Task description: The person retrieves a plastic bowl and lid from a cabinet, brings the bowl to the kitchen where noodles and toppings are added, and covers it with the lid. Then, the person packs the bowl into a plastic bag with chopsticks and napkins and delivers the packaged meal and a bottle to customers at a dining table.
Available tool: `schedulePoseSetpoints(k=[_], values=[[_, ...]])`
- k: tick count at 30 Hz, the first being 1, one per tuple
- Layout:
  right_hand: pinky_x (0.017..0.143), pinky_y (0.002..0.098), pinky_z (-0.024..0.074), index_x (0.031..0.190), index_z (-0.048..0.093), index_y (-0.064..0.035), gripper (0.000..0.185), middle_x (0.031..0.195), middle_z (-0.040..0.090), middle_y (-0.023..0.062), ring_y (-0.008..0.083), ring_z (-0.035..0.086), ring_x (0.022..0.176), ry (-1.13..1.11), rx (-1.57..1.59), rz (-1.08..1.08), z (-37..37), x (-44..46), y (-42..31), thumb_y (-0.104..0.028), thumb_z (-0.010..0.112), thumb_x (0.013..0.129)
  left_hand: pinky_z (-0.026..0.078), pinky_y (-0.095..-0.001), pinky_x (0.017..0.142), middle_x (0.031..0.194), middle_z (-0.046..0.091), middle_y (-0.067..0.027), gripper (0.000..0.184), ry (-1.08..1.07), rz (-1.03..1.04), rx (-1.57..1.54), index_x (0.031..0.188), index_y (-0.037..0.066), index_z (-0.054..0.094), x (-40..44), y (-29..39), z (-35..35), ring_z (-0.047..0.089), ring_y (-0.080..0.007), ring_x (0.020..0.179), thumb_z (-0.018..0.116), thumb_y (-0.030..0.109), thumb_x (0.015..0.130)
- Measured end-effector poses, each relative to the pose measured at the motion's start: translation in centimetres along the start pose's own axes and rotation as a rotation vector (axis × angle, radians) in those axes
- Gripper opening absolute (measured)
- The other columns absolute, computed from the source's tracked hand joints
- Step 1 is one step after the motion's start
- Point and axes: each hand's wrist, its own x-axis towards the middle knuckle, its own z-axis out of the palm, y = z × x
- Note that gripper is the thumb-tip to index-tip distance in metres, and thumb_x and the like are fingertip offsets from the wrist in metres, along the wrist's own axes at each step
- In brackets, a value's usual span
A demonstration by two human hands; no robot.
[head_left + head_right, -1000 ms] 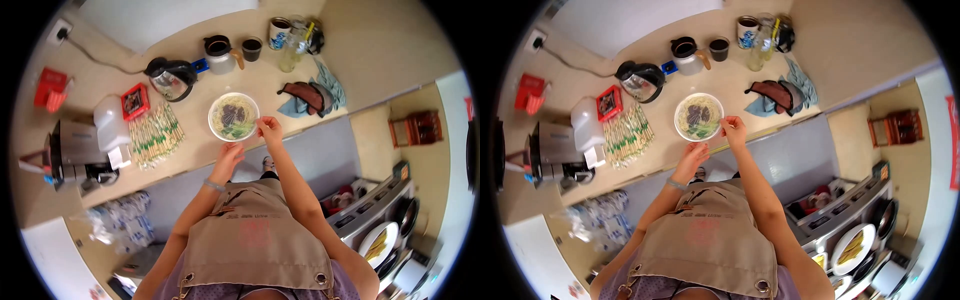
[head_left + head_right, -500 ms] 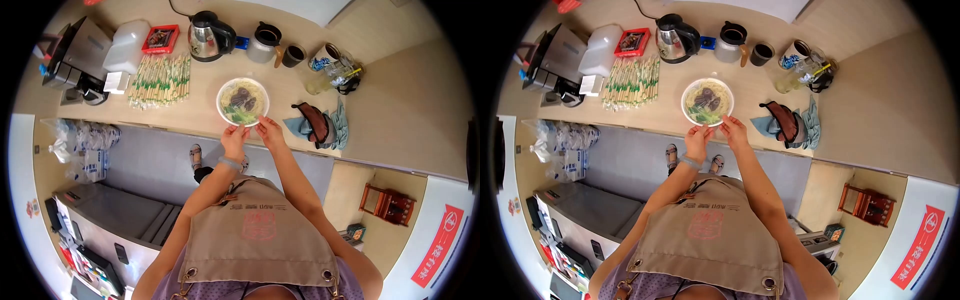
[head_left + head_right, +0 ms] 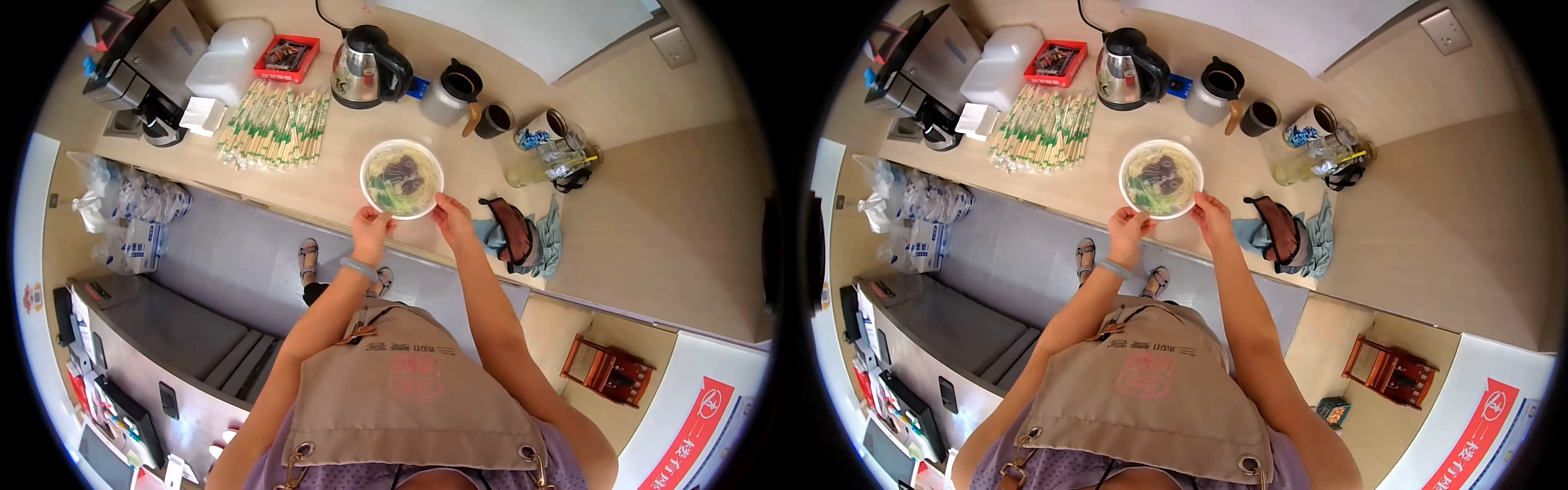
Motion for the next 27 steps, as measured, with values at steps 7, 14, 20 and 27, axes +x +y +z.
schedulePoseSetpoints(k=[7, 14, 20, 27], values=[[0.073, 0.0291, 0.0486, 0.097, 0.056, -0.0026, 0.022, 0.090, 0.061, 0.0050, 0.0157, 0.059, 0.079, -0.097, -0.064, 0.129, 0.9, 0.7, -2.7, -0.015, 0.065, 0.081, 0.054, -0.0244, 0.054, 0.071, 0.060, -0.0099, 0.011, -0.189, 0.019, 0.321, 0.083, -0.004, 0.054, 2.5, 3.4, -2.4, 0.062, -0.0153, 0.060, 0.060, 0.001, 0.075], [0.076, 0.0279, 0.0470, 0.095, 0.056, -0.0032, 0.020, 0.088, 0.061, 0.0029, 0.0126, 0.058, 0.080, -0.130, -0.131, 0.180, 0.2, -0.4, -2.1, -0.019, 0.063, 0.084, 0.053, -0.0238, 0.054, 0.070, 0.060, -0.0084, 0.012, -0.378, -0.061, 0.524, 0.083, -0.003, 0.057, 6.1, 7.8, -4.0, 0.060, -0.0132, 0.058, 0.061, 0.005, 0.074], [0.074, 0.0262, 0.0479, 0.092, 0.056, -0.0038, 0.018, 0.087, 0.061, 0.0034, 0.0124, 0.058, 0.077, -0.119, -0.147, 0.007, 0.8, 1.4, -2.7, -0.019, 0.062, 0.084, 0.052, -0.0241, 0.054, 0.066, 0.060, -0.0067, 0.014, -0.583, -0.082, 0.712, 0.081, -0.003, 0.058, 8.1, 10.2, -3.7, 0.059, -0.0121, 0.056, 0.062, 0.009, 0.074], [0.076, 0.0260, 0.0471, 0.099, 0.055, -0.0024, 0.024, 0.089, 0.062, 0.0042, 0.0126, 0.059, 0.079, -0.196, -0.103, 0.200, 0.1, -0.1, -3.0, -0.019, 0.063, 0.083, 0.049, -0.0223, 0.052, 0.067, 0.059, -0.0059, 0.010, -0.744, -0.004, 0.849, 0.076, 0.000, 0.056, 11.1, 11.3, -3.5, 0.058, -0.0117, 0.056, 0.061, 0.008, 0.074]])
